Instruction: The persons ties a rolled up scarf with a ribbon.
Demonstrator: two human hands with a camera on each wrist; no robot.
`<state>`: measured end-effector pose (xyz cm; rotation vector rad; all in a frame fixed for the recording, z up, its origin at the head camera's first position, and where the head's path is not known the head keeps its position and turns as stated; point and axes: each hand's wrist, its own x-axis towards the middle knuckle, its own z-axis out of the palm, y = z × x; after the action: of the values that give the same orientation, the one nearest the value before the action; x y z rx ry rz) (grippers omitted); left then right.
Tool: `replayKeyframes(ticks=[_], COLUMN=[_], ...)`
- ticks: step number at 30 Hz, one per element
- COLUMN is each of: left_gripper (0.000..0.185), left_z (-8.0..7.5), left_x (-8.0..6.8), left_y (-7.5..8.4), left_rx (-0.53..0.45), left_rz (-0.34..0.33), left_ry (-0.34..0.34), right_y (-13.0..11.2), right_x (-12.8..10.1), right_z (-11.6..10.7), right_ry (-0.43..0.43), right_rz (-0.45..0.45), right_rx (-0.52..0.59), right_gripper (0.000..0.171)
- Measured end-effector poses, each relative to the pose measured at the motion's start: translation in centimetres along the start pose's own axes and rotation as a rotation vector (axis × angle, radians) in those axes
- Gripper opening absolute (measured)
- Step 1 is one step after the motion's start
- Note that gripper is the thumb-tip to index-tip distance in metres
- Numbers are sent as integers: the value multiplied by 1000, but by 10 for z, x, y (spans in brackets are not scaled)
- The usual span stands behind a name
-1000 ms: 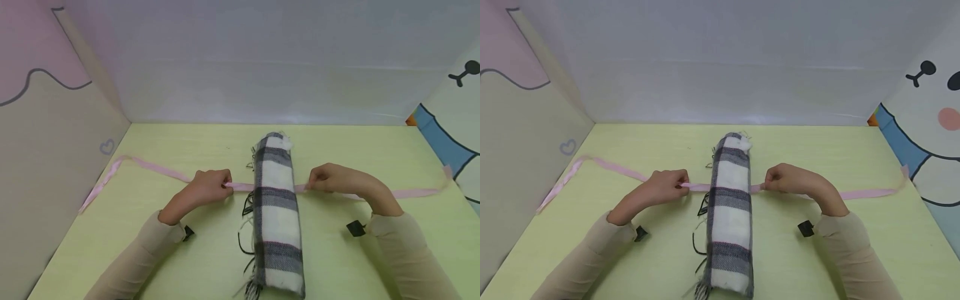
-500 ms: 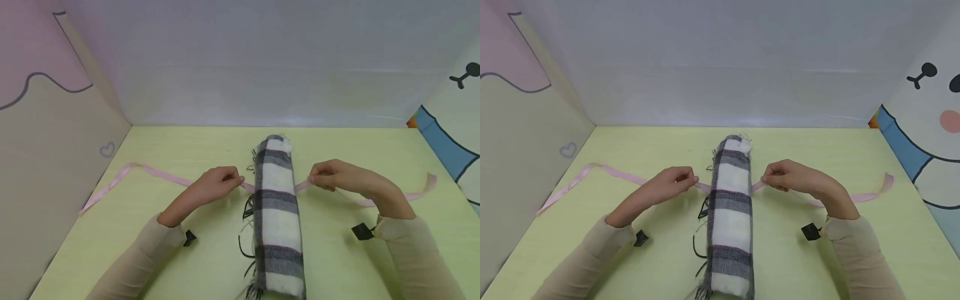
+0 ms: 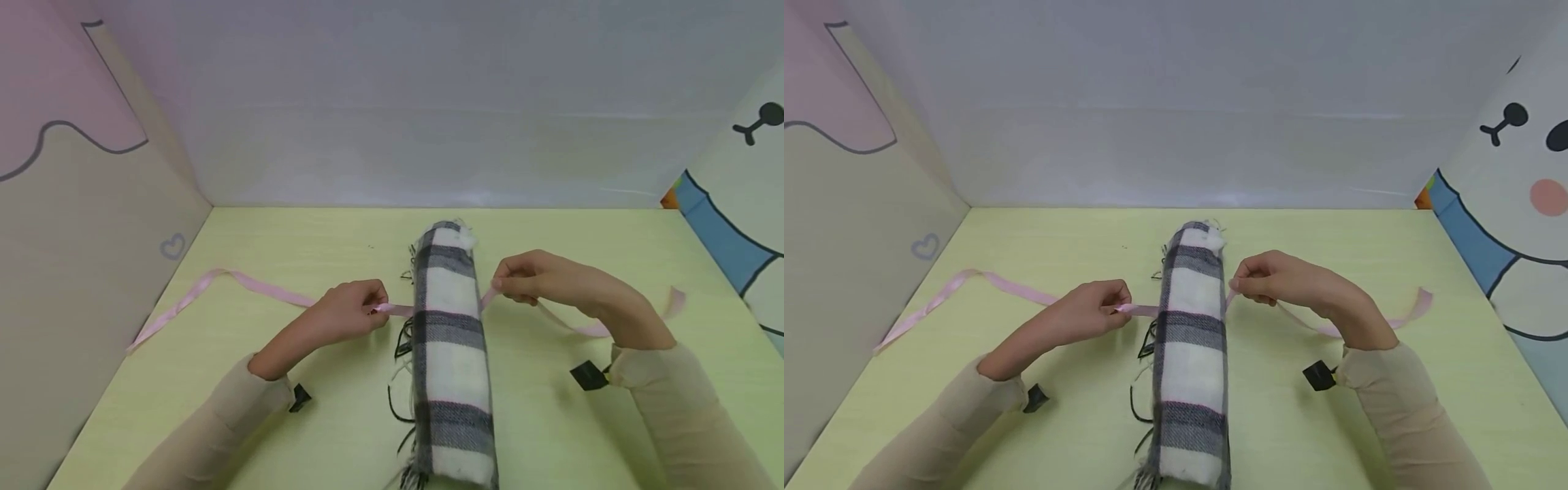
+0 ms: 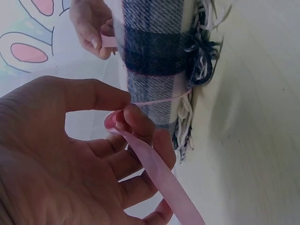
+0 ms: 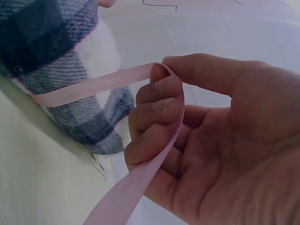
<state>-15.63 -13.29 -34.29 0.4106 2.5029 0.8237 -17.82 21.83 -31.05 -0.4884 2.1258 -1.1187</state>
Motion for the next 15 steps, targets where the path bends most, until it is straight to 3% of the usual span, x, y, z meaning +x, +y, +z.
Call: replayKeyframes(ticks=[15], left_gripper=[12], left_z=[-9], left_x=[-16], left_y=[15], left_rx=[-277], left_rz=[53], left_ry=[-100], right_y=[-31], right_x=[16], right_z=[0], right_ry=[-2], right_rz=[-41], right_rx=[-16], right_gripper=[26])
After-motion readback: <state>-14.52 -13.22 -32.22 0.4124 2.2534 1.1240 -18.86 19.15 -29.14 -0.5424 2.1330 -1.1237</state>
